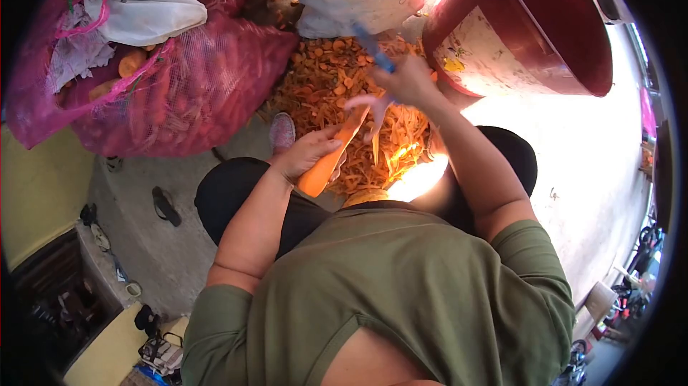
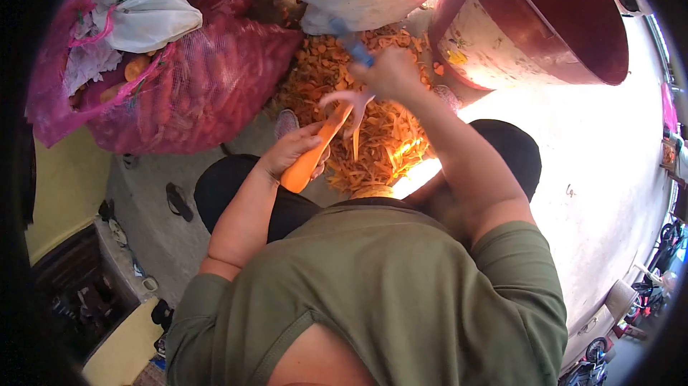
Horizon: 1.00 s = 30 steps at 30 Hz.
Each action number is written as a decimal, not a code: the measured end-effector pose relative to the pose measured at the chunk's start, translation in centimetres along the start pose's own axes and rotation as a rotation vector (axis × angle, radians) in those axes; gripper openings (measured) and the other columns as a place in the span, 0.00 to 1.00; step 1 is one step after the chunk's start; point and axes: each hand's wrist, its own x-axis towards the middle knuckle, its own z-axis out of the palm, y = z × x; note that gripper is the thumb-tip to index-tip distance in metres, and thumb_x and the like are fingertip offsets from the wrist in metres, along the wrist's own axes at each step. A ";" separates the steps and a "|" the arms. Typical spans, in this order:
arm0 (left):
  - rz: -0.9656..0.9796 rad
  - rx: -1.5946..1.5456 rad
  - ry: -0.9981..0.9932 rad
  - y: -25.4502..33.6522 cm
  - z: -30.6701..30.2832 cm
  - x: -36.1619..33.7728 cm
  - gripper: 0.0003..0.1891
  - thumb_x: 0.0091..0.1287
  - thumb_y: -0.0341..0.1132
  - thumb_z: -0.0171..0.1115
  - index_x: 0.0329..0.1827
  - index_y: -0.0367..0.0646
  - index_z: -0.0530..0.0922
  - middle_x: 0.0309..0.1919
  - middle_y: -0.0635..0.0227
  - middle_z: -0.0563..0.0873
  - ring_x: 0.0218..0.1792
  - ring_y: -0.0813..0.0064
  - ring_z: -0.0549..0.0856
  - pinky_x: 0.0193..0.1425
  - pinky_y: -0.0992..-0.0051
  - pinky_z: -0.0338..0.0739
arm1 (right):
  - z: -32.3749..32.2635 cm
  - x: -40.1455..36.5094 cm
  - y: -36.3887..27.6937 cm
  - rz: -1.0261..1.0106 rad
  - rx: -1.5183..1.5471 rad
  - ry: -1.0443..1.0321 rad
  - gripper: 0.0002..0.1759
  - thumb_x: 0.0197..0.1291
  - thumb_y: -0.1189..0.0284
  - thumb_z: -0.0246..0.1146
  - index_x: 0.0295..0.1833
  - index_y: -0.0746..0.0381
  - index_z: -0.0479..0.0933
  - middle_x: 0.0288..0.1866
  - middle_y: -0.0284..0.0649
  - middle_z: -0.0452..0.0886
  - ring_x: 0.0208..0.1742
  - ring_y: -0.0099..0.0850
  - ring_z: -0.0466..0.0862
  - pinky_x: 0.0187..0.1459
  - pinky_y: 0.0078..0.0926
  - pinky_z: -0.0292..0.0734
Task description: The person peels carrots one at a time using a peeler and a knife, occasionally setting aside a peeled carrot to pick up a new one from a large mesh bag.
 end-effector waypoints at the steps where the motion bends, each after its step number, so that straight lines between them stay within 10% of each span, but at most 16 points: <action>1: -0.017 0.037 0.018 -0.1 -0.1 0.1 0.26 0.62 0.39 0.52 0.62 0.45 0.58 0.25 0.65 0.73 0.17 0.75 0.76 0.20 0.79 0.72 | 0.4 0.1 0.2 -0.013 -0.040 -0.025 0.27 0.41 0.48 0.60 0.21 0.65 0.77 0.18 0.47 0.77 0.25 0.38 0.80 0.30 0.34 0.75; 16: 0.053 0.320 0.010 0.2 0.3 0.5 0.25 0.61 0.31 0.54 0.62 0.42 0.60 0.38 0.74 0.74 0.33 0.85 0.72 0.37 0.84 0.70 | 0.3 2.2 2.6 0.090 -0.199 -0.018 0.27 0.39 0.48 0.60 0.23 0.66 0.78 0.24 0.50 0.78 0.29 0.40 0.81 0.35 0.33 0.75; 24: 0.003 0.343 0.046 -0.1 0.0 0.7 0.28 0.60 0.30 0.55 0.64 0.42 0.57 0.39 0.72 0.73 0.31 0.86 0.73 0.28 0.81 0.74 | 0.8 0.0 0.1 -0.037 -0.270 -0.006 0.26 0.43 0.48 0.57 0.22 0.64 0.78 0.21 0.49 0.78 0.25 0.42 0.80 0.29 0.35 0.75; 30: 0.007 0.476 0.092 0.2 0.5 0.2 0.30 0.58 0.28 0.55 0.65 0.45 0.57 0.33 0.74 0.72 0.25 0.86 0.72 0.27 0.83 0.72 | -2.5 3.6 4.0 0.238 -0.148 0.078 0.30 0.40 0.46 0.58 0.24 0.67 0.78 0.26 0.51 0.79 0.32 0.41 0.81 0.35 0.35 0.75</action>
